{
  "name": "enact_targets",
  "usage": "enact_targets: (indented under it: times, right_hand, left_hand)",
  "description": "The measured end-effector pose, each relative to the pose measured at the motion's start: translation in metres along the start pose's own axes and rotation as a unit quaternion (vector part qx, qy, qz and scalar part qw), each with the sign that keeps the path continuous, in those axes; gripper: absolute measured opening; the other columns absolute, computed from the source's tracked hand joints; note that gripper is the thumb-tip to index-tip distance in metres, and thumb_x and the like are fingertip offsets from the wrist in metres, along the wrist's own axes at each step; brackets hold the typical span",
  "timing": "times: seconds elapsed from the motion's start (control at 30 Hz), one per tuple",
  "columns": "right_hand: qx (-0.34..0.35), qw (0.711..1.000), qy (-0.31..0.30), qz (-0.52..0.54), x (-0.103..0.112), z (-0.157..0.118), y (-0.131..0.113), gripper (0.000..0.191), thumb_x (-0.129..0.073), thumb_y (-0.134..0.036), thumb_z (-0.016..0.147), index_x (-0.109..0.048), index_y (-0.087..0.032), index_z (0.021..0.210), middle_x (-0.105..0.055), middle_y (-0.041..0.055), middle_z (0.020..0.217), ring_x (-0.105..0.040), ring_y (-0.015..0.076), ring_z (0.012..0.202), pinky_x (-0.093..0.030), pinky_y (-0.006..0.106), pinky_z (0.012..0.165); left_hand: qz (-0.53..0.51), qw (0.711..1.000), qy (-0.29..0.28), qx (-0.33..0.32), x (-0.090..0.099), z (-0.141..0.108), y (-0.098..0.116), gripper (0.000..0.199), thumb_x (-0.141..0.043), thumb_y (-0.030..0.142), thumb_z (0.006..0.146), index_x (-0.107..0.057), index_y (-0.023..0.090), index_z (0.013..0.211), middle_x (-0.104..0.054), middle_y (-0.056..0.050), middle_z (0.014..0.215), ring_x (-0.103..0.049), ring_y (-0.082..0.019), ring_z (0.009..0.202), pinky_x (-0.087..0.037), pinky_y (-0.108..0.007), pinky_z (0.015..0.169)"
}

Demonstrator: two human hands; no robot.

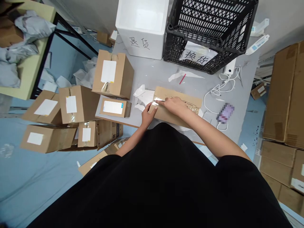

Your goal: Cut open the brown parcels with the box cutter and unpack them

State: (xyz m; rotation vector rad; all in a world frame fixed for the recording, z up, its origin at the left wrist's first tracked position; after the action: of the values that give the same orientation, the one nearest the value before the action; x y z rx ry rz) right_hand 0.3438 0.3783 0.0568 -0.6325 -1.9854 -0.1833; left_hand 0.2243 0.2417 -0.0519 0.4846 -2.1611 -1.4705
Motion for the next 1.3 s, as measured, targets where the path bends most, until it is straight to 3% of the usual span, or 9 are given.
enact_targets:
  times: [0.37,0.67,0.97,1.3]
  right_hand:
    - [0.015,0.995,-0.062,-0.077,0.016,-0.001,-0.007,0.059,-0.032,-0.02,0.103,-0.029,-0.04,0.158,-0.071,0.0115,0.107,-0.066,0.0248,0.094,-0.039,0.031,0.072]
    - [0.01,0.995,-0.082,-0.062,0.01,-0.004,-0.007,0.058,-0.032,-0.023,0.102,-0.028,-0.035,0.159,-0.071,0.0142,0.11,-0.066,0.0268,0.097,-0.042,0.035,0.077]
    - [0.003,0.996,-0.066,-0.066,0.005,-0.013,0.005,0.059,-0.036,-0.022,0.102,-0.027,-0.041,0.158,-0.072,0.0118,0.11,-0.067,0.025,0.095,-0.039,0.033,0.075]
    - [-0.03,0.997,-0.063,-0.026,-0.01,-0.043,0.032,0.057,-0.034,-0.025,0.103,-0.03,-0.041,0.157,-0.07,0.0108,0.113,-0.065,0.0251,0.095,-0.039,0.033,0.076]
  left_hand:
    - [0.062,0.998,0.012,-0.006,0.0,-0.001,0.002,0.04,-0.066,0.035,0.091,-0.062,0.025,0.129,-0.067,-0.003,0.132,-0.062,-0.021,0.123,-0.048,-0.034,0.107]
    - [0.075,0.997,0.016,0.004,-0.001,-0.002,0.005,0.038,-0.066,0.036,0.091,-0.064,0.026,0.128,-0.069,-0.002,0.129,-0.064,-0.022,0.12,-0.05,-0.036,0.106]
    - [0.08,0.997,0.019,-0.006,-0.001,-0.003,0.005,0.037,-0.065,0.036,0.091,-0.064,0.025,0.126,-0.07,-0.002,0.128,-0.064,-0.022,0.12,-0.05,-0.036,0.106]
    - [0.08,0.996,0.025,-0.013,-0.002,-0.001,0.0,0.038,-0.065,0.037,0.091,-0.065,0.023,0.126,-0.07,-0.004,0.127,-0.064,-0.023,0.121,-0.049,-0.036,0.107]
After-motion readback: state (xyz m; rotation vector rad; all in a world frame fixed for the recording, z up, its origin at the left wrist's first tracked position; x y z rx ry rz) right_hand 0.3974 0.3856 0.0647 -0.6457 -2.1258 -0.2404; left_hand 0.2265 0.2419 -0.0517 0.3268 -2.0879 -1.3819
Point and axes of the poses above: each hand's wrist, its own z-axis towards the middle knuckle, its own x-axis out of the back of the hand, y = z × x, the point moved 2 cm from there along z, towards the middle knuckle
